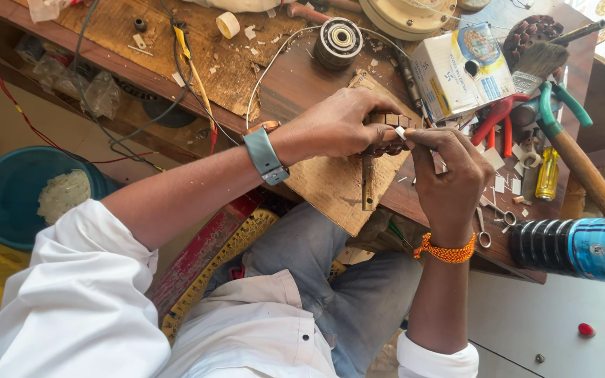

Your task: The person uses a green screwdriver to adjust copper windings on a motor stator, then pours a yellow liquid from a bottle onto the windings. They move the stator aside, cut a small white insulating strip with scissors, and insert it into the stator slots.

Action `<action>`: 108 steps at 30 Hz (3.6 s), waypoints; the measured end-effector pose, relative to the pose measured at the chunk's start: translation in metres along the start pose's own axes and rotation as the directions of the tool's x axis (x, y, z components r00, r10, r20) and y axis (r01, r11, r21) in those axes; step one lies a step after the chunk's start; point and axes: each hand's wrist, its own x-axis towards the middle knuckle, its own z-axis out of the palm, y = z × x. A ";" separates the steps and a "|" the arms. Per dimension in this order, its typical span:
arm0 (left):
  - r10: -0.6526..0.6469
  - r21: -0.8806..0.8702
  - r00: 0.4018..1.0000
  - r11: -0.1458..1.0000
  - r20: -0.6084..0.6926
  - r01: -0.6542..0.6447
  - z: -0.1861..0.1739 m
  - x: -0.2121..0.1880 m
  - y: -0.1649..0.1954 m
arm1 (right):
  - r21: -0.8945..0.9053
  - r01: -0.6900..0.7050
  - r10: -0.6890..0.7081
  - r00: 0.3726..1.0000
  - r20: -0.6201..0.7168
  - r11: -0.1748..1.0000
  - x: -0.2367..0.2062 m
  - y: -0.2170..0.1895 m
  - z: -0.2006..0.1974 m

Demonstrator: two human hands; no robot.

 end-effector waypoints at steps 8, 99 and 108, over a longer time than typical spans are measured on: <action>0.046 0.166 0.999 0.985 -0.025 -0.041 -0.005 -0.004 0.008 | 0.055 -0.011 0.005 0.995 0.103 0.998 0.018 -0.012 -0.008; 0.489 0.341 0.750 0.867 -0.445 -0.363 0.044 -0.069 -0.014 | 0.214 -0.384 0.392 0.920 0.002 0.898 -0.046 -0.046 0.029; 0.459 0.315 0.769 0.884 -0.445 -0.346 0.044 -0.074 -0.011 | 0.311 -0.384 0.408 0.913 -0.014 0.870 -0.052 -0.044 0.036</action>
